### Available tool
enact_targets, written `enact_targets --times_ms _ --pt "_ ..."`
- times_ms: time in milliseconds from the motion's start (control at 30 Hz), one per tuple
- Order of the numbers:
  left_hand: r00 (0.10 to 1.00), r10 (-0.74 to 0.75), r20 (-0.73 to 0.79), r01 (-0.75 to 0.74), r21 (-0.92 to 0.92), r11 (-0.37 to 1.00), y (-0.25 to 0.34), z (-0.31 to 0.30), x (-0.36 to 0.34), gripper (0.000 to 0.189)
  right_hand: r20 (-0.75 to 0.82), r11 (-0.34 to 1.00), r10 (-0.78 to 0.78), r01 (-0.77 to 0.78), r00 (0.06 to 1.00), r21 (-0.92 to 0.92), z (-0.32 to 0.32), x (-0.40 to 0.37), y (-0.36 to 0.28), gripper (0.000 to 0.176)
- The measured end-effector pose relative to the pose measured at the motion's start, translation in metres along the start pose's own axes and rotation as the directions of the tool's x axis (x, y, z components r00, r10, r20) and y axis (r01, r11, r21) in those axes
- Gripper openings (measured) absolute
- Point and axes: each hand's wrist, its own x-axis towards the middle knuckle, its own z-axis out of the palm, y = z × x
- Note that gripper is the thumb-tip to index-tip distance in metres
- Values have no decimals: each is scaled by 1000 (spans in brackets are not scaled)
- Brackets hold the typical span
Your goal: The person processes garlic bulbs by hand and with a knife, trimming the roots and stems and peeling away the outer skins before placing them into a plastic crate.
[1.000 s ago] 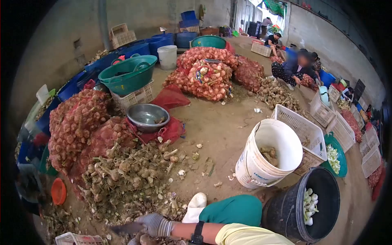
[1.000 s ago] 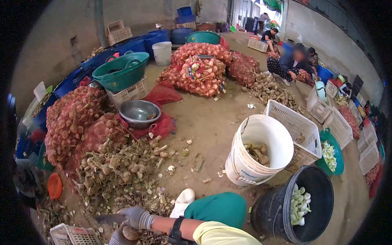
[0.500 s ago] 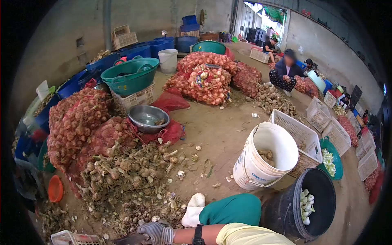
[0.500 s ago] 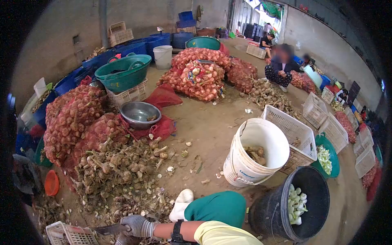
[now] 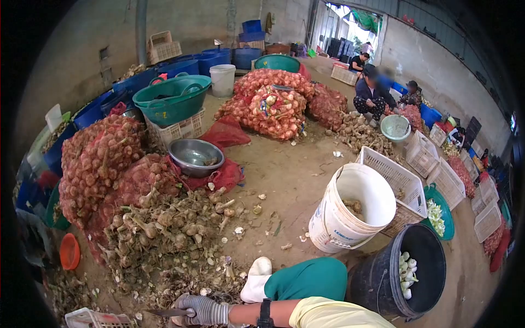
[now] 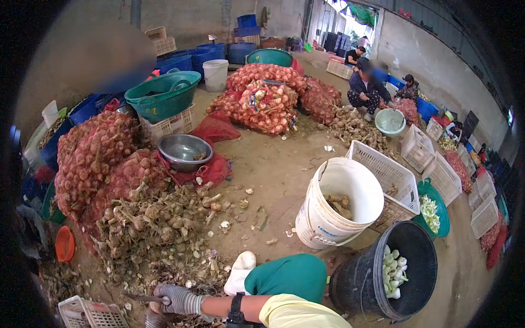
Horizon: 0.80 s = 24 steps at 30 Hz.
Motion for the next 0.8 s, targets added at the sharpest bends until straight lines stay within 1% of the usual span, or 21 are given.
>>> enact_targets --times_ms 67,133,167,200,267,300,333,367,400,467,500,533,600,633,667,700,733,767,800 --pt "1000 -1 -3 1 -2 1000 -1 2 -2 39 35 994 -64 61 997 85 1 0 11 14" --pt "1000 -3 -7 3 -6 1000 -2 6 -2 38 -3 926 -43 41 999 375 0 2 38 20" --pt "1000 -3 -6 2 -9 1000 -2 8 -2 37 139 869 112 -165 984 466 -5 4 43 23" --pt "1000 -5 -8 4 -11 1000 -2 9 -2 36 293 770 245 -369 924 521 -8 5 48 28" --pt "1000 2 -17 -2 -19 1000 -3 10 -3 35 288 770 225 -351 931 532 -17 2 39 24" --pt "1000 6 -24 -7 -20 1000 -4 9 -4 35 218 893 199 -269 955 362 -20 3 43 23" --pt "999 11 -33 -11 -19 1000 -3 8 -4 34 155 969 157 -183 975 169 -23 3 44 22" --pt "999 17 -52 -18 -21 1000 -3 6 -4 33 155 968 157 -183 975 169 -24 4 44 22" --pt "997 22 -68 -23 -19 1000 -4 4 -3 33 158 954 274 -289 949 81 -27 6 44 23" --pt "993 42 -112 -43 -4 999 -3 -3 0 32 133 869 495 -487 858 -92 -40 15 28 24" --pt "989 59 -137 -58 12 998 -3 -7 2 31 141 827 557 -531 819 -184 -46 15 12 27" --pt "984 78 -159 -74 34 997 -3 -10 3 31 147 825 561 -535 815 -183 -53 13 9 27" --pt "967 147 -210 -116 154 981 -3 -16 4 30 89 862 435 -385 896 -329 -47 8 6 31" --pt "949 228 -216 -147 336 930 -3 -19 4 29 7 938 260 -251 966 -239 -34 -1 31 32" --pt "929 315 -193 -177 516 838 -1 -21 3 29 118 934 304 -271 945 -233 -41 2 15 29" --pt "907 385 -168 -189 656 730 1 -22 0 28 149 947 258 -219 955 -237 -44 3 12 26" --pt "911 369 -184 -172 643 746 4 -24 -4 28 112 950 256 -229 960 -213 -45 2 5 24" --pt "929 269 -254 -150 407 901 -3 -23 -11 31 98 909 94 -45 991 -415 -50 8 -10 23" --pt "934 177 -311 -140 136 981 -13 -23 -11 38 46 917 145 -117 988 -381 -49 5 3 23"
